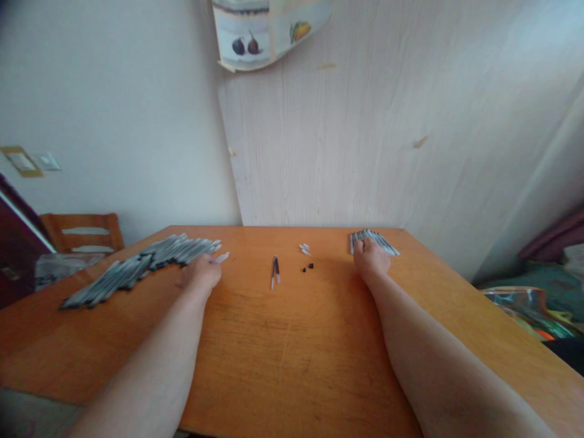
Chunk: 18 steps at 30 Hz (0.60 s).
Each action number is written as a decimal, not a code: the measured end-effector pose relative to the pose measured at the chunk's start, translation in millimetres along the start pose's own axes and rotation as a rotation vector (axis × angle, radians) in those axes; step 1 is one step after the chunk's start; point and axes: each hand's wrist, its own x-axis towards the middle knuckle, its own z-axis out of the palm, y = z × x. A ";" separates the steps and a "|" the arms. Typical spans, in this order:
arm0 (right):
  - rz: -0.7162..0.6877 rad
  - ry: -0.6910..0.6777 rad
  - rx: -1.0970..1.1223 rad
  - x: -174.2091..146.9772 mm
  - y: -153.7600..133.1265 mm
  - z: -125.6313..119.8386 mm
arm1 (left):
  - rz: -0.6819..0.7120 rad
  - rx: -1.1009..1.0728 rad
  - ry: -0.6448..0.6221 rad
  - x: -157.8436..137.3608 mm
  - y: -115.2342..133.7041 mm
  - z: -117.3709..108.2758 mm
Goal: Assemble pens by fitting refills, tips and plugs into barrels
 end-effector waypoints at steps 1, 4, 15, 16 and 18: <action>0.001 -0.003 -0.003 -0.2 0.0 -0.2 | 0.013 0.051 -0.015 -3.0 2.2 -2.2; -0.012 0.006 0.001 -0.8 0.4 -0.5 | 0.022 0.146 -0.027 -9.7 8.1 -5.7; -0.006 -0.002 -0.005 -2.0 -1.6 -1.3 | 0.028 0.196 -0.052 -9.0 7.8 -3.1; -0.010 -0.001 -0.009 -2.5 -2.3 -2.0 | 0.022 0.161 -0.049 -7.4 6.1 -1.4; -0.024 0.003 -0.015 -3.6 -3.6 -3.5 | 0.020 0.021 -0.043 -3.0 0.9 3.6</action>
